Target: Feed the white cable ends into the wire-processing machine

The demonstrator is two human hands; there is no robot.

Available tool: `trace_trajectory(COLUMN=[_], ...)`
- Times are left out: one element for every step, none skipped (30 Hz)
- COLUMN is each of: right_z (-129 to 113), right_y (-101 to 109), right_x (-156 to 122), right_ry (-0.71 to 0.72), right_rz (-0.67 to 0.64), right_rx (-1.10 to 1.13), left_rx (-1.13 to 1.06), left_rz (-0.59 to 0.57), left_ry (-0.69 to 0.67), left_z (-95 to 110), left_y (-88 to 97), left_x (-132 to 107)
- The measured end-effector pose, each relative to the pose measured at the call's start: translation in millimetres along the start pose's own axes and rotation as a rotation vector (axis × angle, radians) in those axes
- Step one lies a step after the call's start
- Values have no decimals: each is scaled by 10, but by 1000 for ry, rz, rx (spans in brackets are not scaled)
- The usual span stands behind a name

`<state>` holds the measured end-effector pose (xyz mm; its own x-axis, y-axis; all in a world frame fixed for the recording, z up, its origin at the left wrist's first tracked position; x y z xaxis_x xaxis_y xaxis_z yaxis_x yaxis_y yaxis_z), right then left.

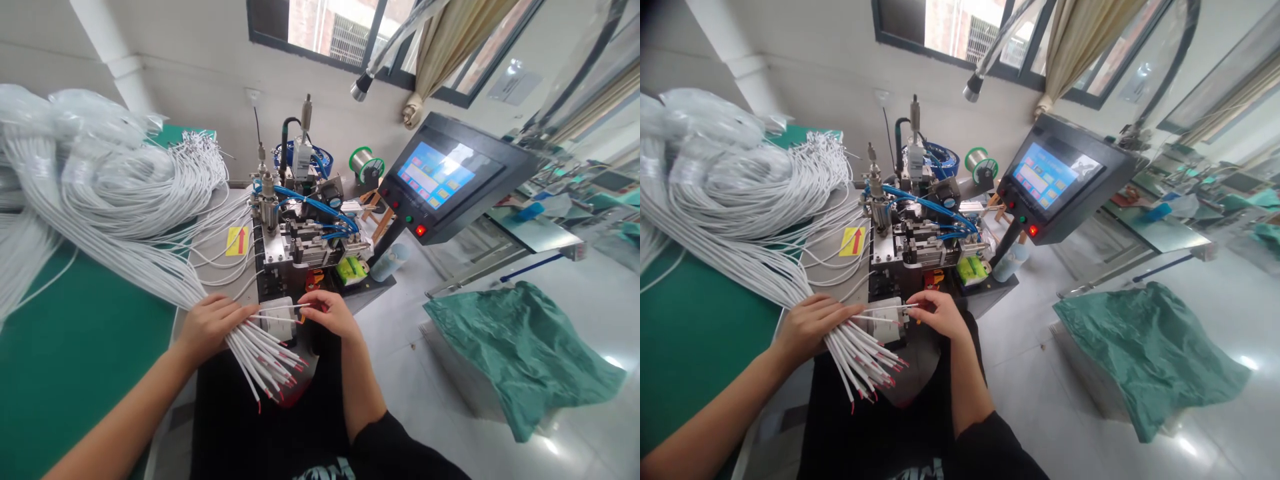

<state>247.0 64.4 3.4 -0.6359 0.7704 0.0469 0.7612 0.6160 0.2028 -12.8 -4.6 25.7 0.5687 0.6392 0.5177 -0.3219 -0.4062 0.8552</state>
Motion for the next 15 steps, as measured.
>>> trace_trajectory(right_z=[-19, -24, -16, 2, 27, 55, 84, 109, 130, 143, 148, 147, 139, 129, 118], right_y=[-61, -115, -163, -205, -240, -270, -297, -321, -343, -363, -382, -398, -413, -425, -436], right_x=[10, 21, 29, 37, 43, 48, 52, 57, 64, 72, 81, 91, 101, 110, 118], right_ry=[11, 20, 24, 24, 20, 14, 10, 10, 14, 20, 28, 35, 40, 39, 34], right_rz=[-8, 1, 26, 63, 108, 158, 207, 250, 284, 311, 334, 354, 374, 396, 419], right_rx=[48, 99, 151, 198, 243, 288, 335, 382, 428, 468, 500, 522, 535, 540, 540], left_rx=[3, 6, 8, 9, 7, 6, 4, 2, 1, 0, -1, -1, 0, 1, 2], left_rz=[4, 6, 5, 2, -6, -16, -27, -39, -47, -53, -58, -62, -64, -65, -64], left_ry=[-5, -7, -8, -6, -2, 5, 13, 18, 19, 17, 12, 6, 0, -3, -6], left_z=[1, 2, 4, 6, 7, 7, 5, 3, 0, -4, -8, -11, -14, -16, -17], left_y=[3, 6, 9, 11, 10, 9, 6, 2, -2, -6, -10, -14, -18, -23, -27], left_x=[3, 8, 14, 19, 22, 24, 23, 20, 16, 11, 6, 2, -1, -3, -5])
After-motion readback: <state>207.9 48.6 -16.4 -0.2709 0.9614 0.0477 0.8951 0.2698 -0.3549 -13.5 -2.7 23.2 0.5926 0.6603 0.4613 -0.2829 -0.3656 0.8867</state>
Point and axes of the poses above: each hand's wrist, its own x-axis towards the middle knuckle, its own y-axis out of the back of the hand, z = x × y, the point moved 2 cm from there along x, towards the middle knuckle, and after that the axes turned 8 degrees about -z, right-handed, at the moved point
